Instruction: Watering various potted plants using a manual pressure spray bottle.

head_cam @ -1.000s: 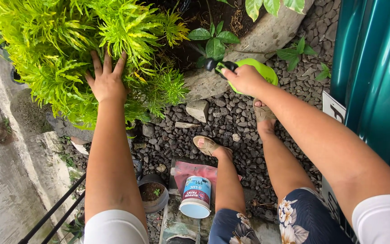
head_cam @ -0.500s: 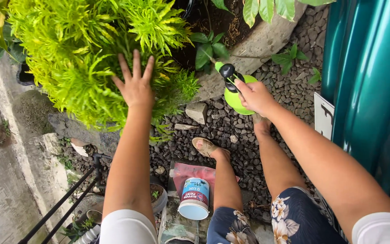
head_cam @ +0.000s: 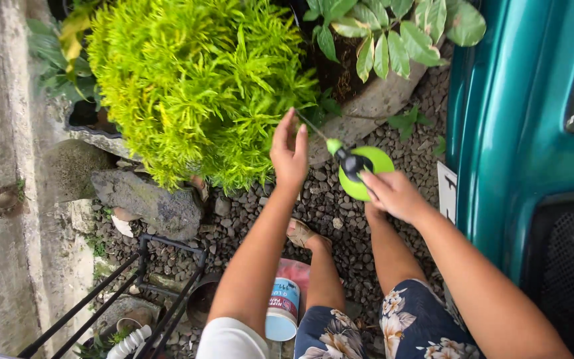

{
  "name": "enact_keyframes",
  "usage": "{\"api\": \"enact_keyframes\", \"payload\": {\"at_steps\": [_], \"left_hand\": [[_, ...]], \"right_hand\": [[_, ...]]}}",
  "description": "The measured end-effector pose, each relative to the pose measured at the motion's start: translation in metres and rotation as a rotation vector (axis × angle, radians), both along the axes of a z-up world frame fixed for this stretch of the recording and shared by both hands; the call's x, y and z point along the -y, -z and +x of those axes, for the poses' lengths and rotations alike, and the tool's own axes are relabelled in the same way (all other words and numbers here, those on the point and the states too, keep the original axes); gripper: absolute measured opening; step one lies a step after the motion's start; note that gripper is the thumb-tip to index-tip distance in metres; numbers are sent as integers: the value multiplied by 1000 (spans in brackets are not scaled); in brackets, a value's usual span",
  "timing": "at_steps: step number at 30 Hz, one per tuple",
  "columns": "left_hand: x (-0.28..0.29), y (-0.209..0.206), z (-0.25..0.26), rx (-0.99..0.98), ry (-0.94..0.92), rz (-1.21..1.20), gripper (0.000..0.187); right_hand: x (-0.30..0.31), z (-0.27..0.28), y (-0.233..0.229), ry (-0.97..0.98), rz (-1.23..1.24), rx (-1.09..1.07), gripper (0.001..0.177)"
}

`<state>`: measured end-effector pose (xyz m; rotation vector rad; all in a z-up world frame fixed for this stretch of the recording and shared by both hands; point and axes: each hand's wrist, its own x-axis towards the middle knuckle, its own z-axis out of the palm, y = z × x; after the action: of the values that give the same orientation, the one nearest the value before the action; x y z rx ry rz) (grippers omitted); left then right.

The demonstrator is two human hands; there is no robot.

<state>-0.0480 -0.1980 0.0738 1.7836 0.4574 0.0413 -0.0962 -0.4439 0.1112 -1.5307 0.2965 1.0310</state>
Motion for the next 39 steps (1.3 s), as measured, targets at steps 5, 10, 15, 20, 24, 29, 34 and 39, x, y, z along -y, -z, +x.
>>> {"api": "enact_keyframes", "payload": {"at_steps": [5,10,15,20,24,29,34,39], "left_hand": [[7,-31,8,-276,-213,-782,47],[-12,-27,-5,-330,-264,-1204,45],[-46,1,-30,-301,-144,-1096,30],[-68,-57,-39,-377,-149,-710,22],[-100,-57,-50,-519,-83,-448,57],[-130,-23,-90,-233,-168,-632,30],[-192,-117,-130,16,-45,-66,60],[-255,-143,-179,-2,-247,-405,54]], "right_hand": [[15,-44,-48,-15,106,-112,32],[4,-67,-91,-108,105,-83,35],[-20,-77,-137,-66,69,-245,40],[-48,-97,-172,-53,99,-225,46],[-71,-108,-195,-13,125,-193,49],[-113,-123,-234,4,67,-112,50],[-165,-131,-270,60,29,-86,50],[-225,-146,-300,89,33,-105,48]]}}
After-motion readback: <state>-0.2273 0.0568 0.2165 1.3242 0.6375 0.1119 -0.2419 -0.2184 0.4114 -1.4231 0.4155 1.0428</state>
